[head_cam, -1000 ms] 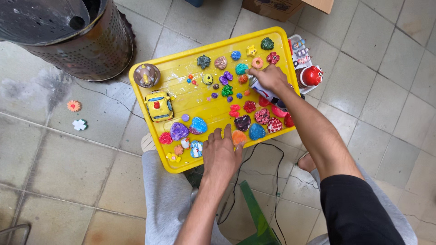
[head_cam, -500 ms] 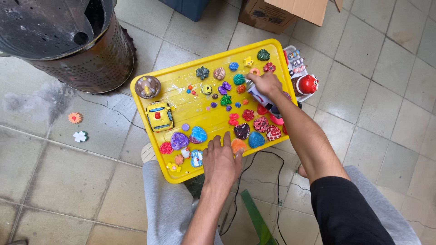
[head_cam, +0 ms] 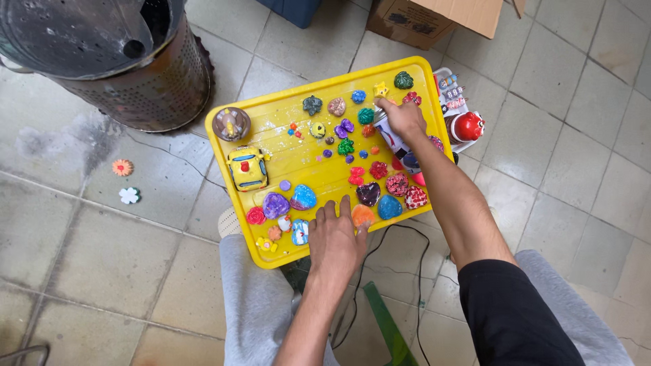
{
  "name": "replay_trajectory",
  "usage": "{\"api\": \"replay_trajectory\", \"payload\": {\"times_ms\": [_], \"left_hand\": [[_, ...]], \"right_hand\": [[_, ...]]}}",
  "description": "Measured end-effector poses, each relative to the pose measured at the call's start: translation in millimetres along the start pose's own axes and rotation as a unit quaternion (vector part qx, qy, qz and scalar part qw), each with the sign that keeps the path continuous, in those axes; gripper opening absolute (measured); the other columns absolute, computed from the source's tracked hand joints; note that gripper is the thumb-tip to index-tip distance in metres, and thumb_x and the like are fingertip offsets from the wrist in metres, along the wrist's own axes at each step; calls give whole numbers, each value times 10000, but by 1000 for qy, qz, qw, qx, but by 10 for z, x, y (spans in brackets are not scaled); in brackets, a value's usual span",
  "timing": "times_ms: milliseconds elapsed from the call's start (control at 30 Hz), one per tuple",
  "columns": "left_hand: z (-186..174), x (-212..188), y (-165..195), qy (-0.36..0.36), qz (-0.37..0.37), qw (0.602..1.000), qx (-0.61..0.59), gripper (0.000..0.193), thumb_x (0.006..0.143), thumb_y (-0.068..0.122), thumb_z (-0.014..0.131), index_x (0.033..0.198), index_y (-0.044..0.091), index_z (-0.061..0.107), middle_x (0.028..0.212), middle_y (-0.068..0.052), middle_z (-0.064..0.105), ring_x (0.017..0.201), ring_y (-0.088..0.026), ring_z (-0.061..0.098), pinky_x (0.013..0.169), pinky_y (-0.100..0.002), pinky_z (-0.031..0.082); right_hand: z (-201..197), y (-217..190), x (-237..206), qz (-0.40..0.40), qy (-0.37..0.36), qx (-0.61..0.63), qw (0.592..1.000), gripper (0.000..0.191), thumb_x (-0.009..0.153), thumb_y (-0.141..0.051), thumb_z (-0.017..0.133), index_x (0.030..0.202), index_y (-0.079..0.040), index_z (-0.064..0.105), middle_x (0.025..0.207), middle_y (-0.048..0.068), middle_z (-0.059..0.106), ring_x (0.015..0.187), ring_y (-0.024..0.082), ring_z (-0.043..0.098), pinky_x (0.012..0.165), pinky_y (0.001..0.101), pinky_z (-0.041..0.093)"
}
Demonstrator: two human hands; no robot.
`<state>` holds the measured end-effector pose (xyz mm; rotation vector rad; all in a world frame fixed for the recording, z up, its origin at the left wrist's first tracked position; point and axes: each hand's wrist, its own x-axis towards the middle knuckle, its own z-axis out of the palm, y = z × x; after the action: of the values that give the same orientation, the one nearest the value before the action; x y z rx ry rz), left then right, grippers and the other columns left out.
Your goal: The person sits on a low stool in front of a yellow tray filled with small colorful plaster ornaments such as hearts, flowers, stars and cartoon figures. They pick up and turn individual ornaments, then use a spray paint can to apply paint to the ornaments one at a time, setting each back on the tray.
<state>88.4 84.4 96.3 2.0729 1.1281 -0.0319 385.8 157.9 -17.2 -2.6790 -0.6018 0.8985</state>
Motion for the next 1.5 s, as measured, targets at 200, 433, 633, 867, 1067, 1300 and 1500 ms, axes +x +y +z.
{"api": "replay_trajectory", "payload": {"times_ms": [200, 433, 633, 867, 1067, 1300, 1500], "left_hand": [[3, -36, -9, -17, -1, 1000, 3, 704, 842, 308, 764, 1415, -9, 506, 1280, -253, 572, 1188, -398, 560, 946, -518, 459], [3, -32, -13, -10, 1, 1000, -3, 691, 853, 334, 761, 1402, -8, 519, 1285, -265, 571, 1182, -408, 561, 950, -522, 454], [17, -59, 8, -14, 1, 1000, 3, 692, 847, 341, 762, 1397, 0, 519, 1275, -262, 573, 1175, -417, 556, 953, -536, 444], [6, -44, 9, 6, 19, 1000, -2, 691, 841, 331, 761, 1387, -18, 522, 1284, -271, 571, 1162, -411, 564, 932, -535, 452], [6, -44, 24, -8, 11, 1000, -2, 699, 841, 334, 763, 1397, -9, 514, 1265, -262, 575, 1163, -410, 557, 930, -533, 454], [-6, -59, 7, -19, -2, 1000, 3, 684, 845, 339, 760, 1391, 1, 523, 1260, -246, 574, 1170, -404, 554, 936, -536, 451], [-20, -83, 4, -26, 2, 1000, 13, 711, 850, 332, 756, 1416, -13, 499, 1247, -255, 570, 1158, -401, 557, 928, -528, 451]], "right_hand": [[-85, -114, 25, -8, -8, 17, 1000, 732, 769, -695, 660, 911, 12, 784, 914, 218, 755, 861, 308, 753, 820, 413, 544], [-50, -122, 37, -44, 3, 18, 999, 661, 787, -673, 664, 793, -24, 789, 761, 171, 739, 741, 292, 729, 732, 421, 533], [-45, -147, 31, -43, 1, 11, 999, 730, 797, -690, 671, 775, 34, 761, 775, 197, 729, 748, 317, 726, 742, 439, 535], [-95, -119, 28, -57, 0, -10, 998, 714, 761, -696, 699, 776, 14, 771, 846, 231, 741, 834, 334, 724, 802, 440, 513], [-101, -192, 3, -70, -5, -6, 998, 722, 778, -697, 691, 758, 22, 762, 867, 241, 750, 841, 345, 738, 840, 454, 523], [-78, -263, -34, -84, -15, -31, 996, 639, 797, -672, 680, 765, -43, 786, 815, 196, 748, 743, 296, 721, 761, 421, 533], [44, -370, -98, -75, -32, -39, 996, 635, 807, -688, 657, 703, -72, 775, 741, 150, 734, 684, 256, 696, 713, 416, 527]]}}
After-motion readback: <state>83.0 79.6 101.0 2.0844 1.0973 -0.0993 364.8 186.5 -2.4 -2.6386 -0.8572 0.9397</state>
